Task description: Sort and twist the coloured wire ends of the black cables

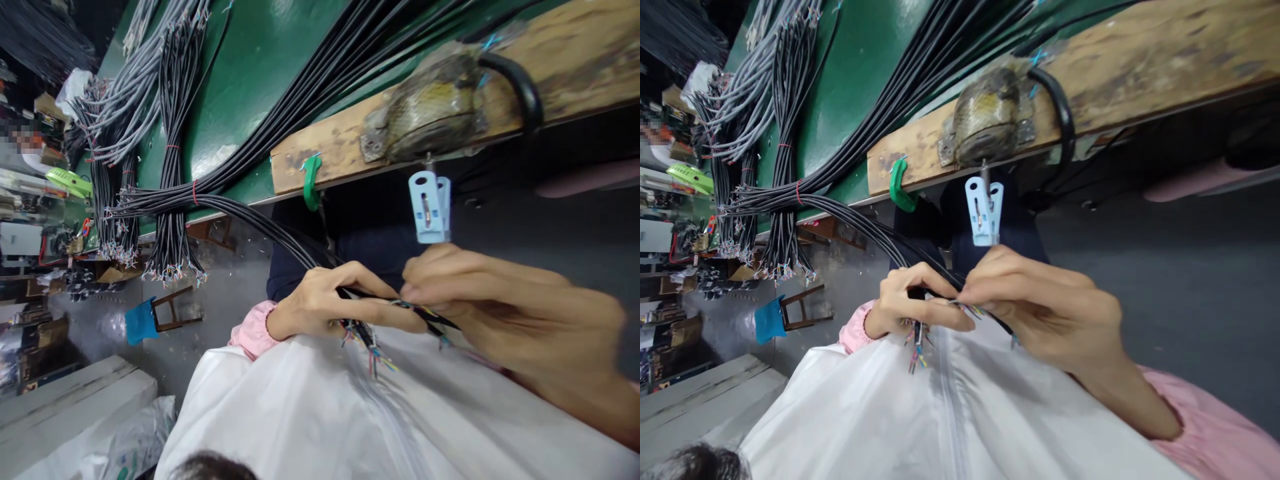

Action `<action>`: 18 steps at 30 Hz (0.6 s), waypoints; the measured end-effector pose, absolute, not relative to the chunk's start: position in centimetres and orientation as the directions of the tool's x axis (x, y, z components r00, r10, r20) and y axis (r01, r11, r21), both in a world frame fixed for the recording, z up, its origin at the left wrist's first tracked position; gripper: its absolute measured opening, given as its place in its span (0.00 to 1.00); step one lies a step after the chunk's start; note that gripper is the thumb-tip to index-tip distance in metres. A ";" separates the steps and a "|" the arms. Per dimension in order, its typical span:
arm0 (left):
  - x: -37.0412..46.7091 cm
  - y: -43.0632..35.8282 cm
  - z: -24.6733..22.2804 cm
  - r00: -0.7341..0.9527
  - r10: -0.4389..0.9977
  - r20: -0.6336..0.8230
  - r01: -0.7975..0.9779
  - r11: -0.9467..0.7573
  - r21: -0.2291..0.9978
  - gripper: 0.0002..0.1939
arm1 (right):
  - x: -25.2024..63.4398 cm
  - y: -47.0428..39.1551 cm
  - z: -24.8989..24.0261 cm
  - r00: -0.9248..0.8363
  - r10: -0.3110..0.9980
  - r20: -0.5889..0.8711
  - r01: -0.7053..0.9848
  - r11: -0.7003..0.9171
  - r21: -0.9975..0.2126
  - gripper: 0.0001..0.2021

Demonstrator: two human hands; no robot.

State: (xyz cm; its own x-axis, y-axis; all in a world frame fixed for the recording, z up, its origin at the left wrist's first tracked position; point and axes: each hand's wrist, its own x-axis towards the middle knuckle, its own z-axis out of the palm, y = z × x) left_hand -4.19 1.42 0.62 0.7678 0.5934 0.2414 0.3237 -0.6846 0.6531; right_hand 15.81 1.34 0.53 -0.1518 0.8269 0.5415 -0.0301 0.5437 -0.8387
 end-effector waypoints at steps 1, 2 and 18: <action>-4.1 1.5 0.4 0.767 0.595 0.241 0.310 -0.672 0.673 0.11 | 15.7 1.4 0.5 -0.149 0.804 0.575 0.013 0.583 -0.812 0.08; -4.1 1.6 0.2 0.756 0.606 0.247 0.297 -0.653 0.696 0.11 | 15.7 1.4 0.4 -0.142 0.781 0.608 0.076 0.621 -0.780 0.09; -3.6 0.3 -0.2 0.624 0.777 0.083 0.442 -0.439 0.782 0.20 | 16.5 0.1 0.4 -0.160 0.719 0.676 0.431 0.667 -0.608 0.15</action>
State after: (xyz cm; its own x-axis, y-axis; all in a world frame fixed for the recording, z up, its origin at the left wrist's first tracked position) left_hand -3.62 0.34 -0.18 0.6243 0.7768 0.0832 0.4418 -0.4389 0.7824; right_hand 16.46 0.08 0.40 -0.1600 0.7192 0.6761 0.4306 0.6672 -0.6078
